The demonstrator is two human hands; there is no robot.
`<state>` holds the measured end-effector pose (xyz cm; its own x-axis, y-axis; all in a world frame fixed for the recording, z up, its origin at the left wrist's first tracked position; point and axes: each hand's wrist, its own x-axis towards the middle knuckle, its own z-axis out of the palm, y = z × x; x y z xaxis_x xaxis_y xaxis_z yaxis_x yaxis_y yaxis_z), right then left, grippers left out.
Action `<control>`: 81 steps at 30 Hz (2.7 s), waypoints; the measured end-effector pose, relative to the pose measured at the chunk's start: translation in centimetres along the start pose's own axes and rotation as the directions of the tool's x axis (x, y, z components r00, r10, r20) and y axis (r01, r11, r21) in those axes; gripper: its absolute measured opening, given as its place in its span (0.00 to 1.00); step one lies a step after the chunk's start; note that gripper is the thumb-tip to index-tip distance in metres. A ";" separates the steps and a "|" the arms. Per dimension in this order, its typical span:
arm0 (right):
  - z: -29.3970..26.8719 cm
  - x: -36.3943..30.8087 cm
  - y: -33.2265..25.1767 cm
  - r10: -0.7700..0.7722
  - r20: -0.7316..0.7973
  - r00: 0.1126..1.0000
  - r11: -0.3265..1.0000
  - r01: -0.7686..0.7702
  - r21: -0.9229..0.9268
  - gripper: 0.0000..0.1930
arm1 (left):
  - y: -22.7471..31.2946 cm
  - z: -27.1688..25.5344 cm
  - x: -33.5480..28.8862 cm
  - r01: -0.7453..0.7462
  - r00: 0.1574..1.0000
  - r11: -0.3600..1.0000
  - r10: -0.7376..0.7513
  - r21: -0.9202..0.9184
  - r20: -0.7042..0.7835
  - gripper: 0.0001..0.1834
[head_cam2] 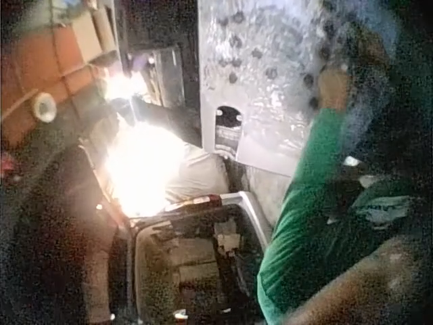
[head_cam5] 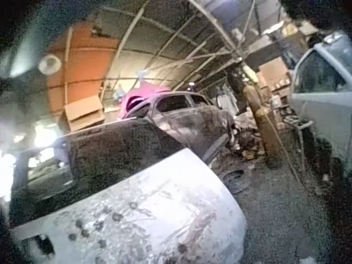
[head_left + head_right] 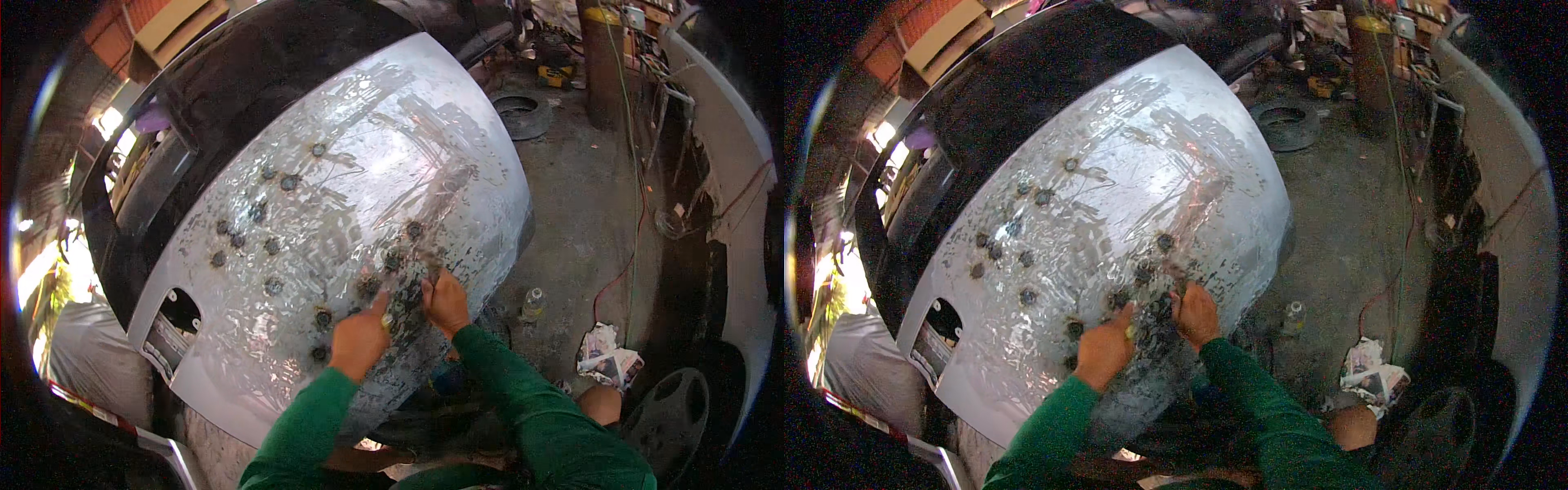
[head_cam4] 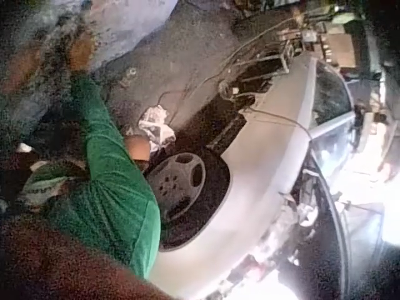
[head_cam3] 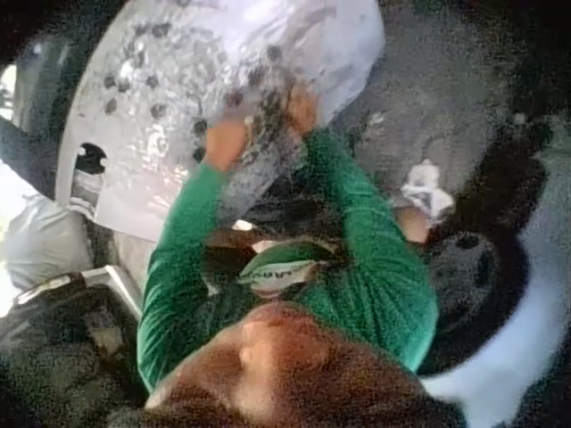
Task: Using a blowtorch, scraper, and sanding pad to repair a car door.
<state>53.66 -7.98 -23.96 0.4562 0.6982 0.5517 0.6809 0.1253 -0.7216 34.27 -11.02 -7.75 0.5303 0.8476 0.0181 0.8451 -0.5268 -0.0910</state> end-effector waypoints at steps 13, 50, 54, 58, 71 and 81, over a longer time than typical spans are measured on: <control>2.8 -2.5 -4.0 0.054 0.275 0.960 0.983 -0.002 -0.184 0.28 | -14.5 8.0 -26.9 0.433 0.868 0.855 -0.481 -0.286 -0.124 0.32; -17.1 -15.6 -9.4 0.075 0.666 0.742 0.982 -0.170 0.079 0.21 | -15.1 -0.4 -10.8 0.358 0.924 0.920 -0.325 0.159 -0.202 0.57; -16.6 -15.7 -8.9 0.179 0.717 0.673 0.966 -0.260 0.003 0.26 | -15.1 -1.5 -10.1 0.407 0.911 0.899 -0.389 0.160 -0.134 0.55; -15.7 -15.7 -7.3 0.117 0.782 0.612 0.918 -0.366 0.149 0.28 | -14.8 -4.8 -7.7 0.387 0.891 0.906 -0.319 0.173 -0.323 0.51; -14.9 -16.6 -5.1 0.165 0.703 0.692 0.920 -0.365 0.144 0.25 | -19.4 -6.8 -5.2 0.333 0.926 0.912 -0.268 0.239 -0.266 0.35; -15.5 -16.7 -6.5 0.035 0.705 0.708 0.954 -0.233 0.187 0.23 | -15.6 -4.5 -3.2 0.298 0.953 0.914 -0.268 0.275 -0.139 0.39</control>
<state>50.47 -31.40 -22.03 -0.0574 0.9958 0.0709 0.4366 0.0889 -0.8952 19.68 -5.85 -1.90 0.2879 0.9406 0.1800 0.9119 -0.2119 -0.3515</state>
